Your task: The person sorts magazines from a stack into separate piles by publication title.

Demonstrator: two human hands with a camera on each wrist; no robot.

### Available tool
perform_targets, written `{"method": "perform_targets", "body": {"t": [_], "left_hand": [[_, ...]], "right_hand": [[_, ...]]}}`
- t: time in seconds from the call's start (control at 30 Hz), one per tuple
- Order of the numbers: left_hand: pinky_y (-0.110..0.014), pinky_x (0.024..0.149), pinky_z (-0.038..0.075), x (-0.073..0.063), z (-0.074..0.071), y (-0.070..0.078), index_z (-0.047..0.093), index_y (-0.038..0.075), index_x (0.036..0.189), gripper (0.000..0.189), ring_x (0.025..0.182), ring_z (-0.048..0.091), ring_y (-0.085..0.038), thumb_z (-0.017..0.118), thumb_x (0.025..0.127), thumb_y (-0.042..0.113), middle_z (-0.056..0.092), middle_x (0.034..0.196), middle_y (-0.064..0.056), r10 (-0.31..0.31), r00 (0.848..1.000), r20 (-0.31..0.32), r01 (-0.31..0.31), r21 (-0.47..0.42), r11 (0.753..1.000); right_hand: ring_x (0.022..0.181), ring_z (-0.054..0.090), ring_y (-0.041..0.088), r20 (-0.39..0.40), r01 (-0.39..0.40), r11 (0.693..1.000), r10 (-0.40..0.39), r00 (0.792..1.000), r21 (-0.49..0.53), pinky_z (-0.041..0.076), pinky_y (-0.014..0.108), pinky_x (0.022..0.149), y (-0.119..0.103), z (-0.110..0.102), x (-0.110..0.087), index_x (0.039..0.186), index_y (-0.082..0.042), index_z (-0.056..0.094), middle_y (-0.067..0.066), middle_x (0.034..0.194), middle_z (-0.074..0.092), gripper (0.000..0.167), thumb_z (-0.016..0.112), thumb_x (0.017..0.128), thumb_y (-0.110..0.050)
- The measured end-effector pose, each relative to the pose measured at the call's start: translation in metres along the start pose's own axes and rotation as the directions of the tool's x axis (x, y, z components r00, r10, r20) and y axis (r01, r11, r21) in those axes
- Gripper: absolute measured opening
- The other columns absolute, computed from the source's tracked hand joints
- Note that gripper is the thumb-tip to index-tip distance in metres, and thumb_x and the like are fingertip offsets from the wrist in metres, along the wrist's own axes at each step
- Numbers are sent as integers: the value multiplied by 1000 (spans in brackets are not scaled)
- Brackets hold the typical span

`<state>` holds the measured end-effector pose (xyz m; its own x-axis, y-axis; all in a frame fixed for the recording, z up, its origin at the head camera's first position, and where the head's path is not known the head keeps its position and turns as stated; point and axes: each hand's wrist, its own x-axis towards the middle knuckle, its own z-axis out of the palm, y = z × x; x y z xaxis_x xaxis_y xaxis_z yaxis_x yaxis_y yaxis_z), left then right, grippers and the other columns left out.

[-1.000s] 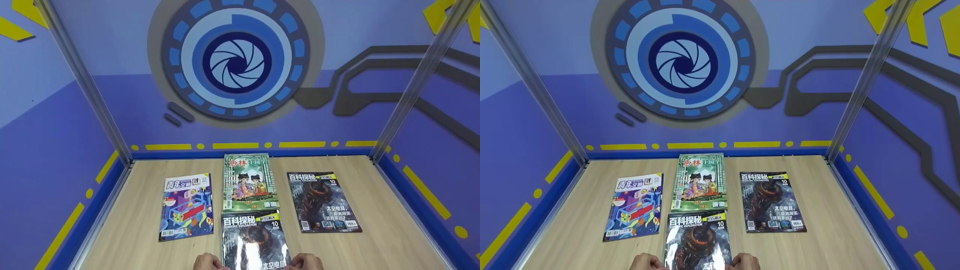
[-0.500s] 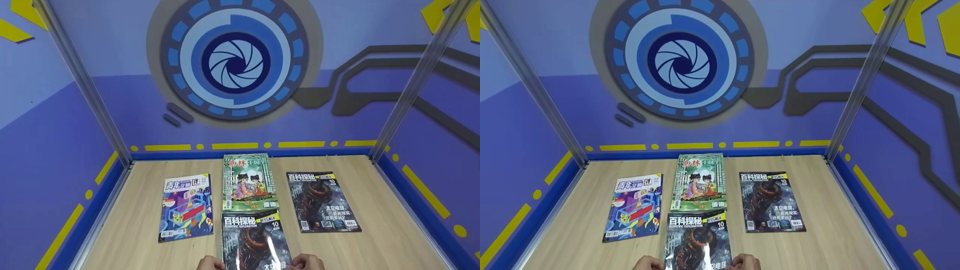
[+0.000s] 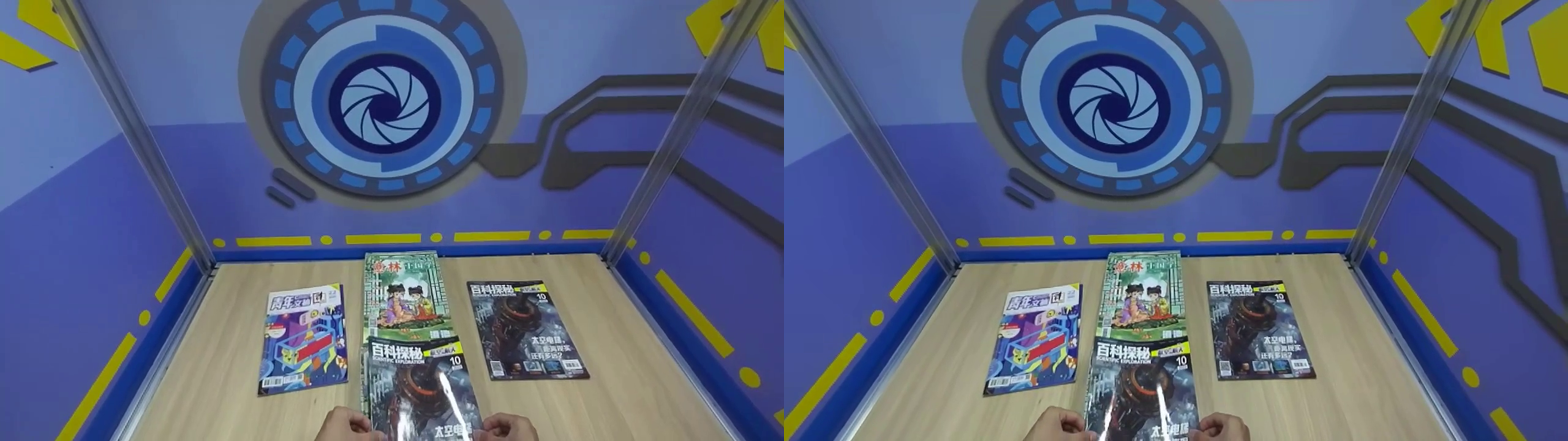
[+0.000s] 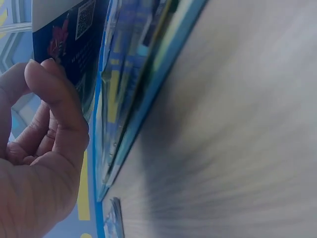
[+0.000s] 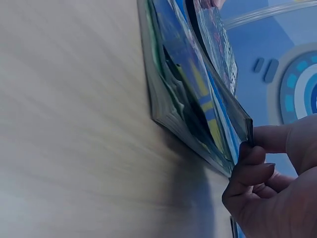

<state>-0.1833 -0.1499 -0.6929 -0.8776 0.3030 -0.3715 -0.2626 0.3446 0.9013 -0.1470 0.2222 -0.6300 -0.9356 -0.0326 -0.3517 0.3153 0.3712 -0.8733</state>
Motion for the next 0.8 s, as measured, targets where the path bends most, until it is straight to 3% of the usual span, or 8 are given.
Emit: {"method": "perform_targets", "body": {"t": [0.17,0.23,0.37,0.5,0.67,0.8], "left_hand": [[-22,61,43,-28,5,58,75,15,75,23,62,51,-6,86,92,24,58,64,11,4,1000,-11,-4,1,1000],[-23,62,43,-34,7,72,74,14,75,22,63,51,-7,85,93,20,58,64,10,8,1000,-11,-7,1,1000],[-23,64,47,-31,9,75,75,16,75,24,65,55,-6,88,92,28,61,66,12,22,1000,2,-22,20,1000],[-23,63,50,-19,12,75,76,18,75,27,62,58,-3,91,89,36,63,65,14,39,999,-3,-39,43,998],[-20,53,48,-18,22,100,77,11,79,22,53,58,-3,88,92,25,63,60,9,73,997,-2,-73,-16,997],[-19,51,47,-16,28,120,76,8,82,18,50,57,-5,84,95,18,63,61,8,99,995,3,-98,-63,993]], "right_hand": [[74,62,12,6,-21,997,21,1000,79,52,27,69,-1,-7,0,92,-2,76,-5,74,66,17,83,90,-18],[74,62,13,2,-42,995,42,999,90,53,28,70,-1,-10,-1,93,-3,76,-4,75,66,16,82,90,-18],[75,64,13,-16,-77,991,79,997,108,55,29,71,-3,-14,-2,93,-3,76,-2,76,68,15,81,90,-16],[75,63,14,-95,-79,992,89,992,103,52,28,70,-7,-18,-2,94,-2,76,-1,77,67,13,82,89,-12],[77,59,16,-219,-21,998,34,975,64,48,25,69,-13,-28,0,92,2,75,0,76,65,14,85,87,-7],[77,58,16,-277,-19,998,35,960,63,46,25,69,-17,-35,3,91,1,75,0,76,65,13,85,86,-5]]}}
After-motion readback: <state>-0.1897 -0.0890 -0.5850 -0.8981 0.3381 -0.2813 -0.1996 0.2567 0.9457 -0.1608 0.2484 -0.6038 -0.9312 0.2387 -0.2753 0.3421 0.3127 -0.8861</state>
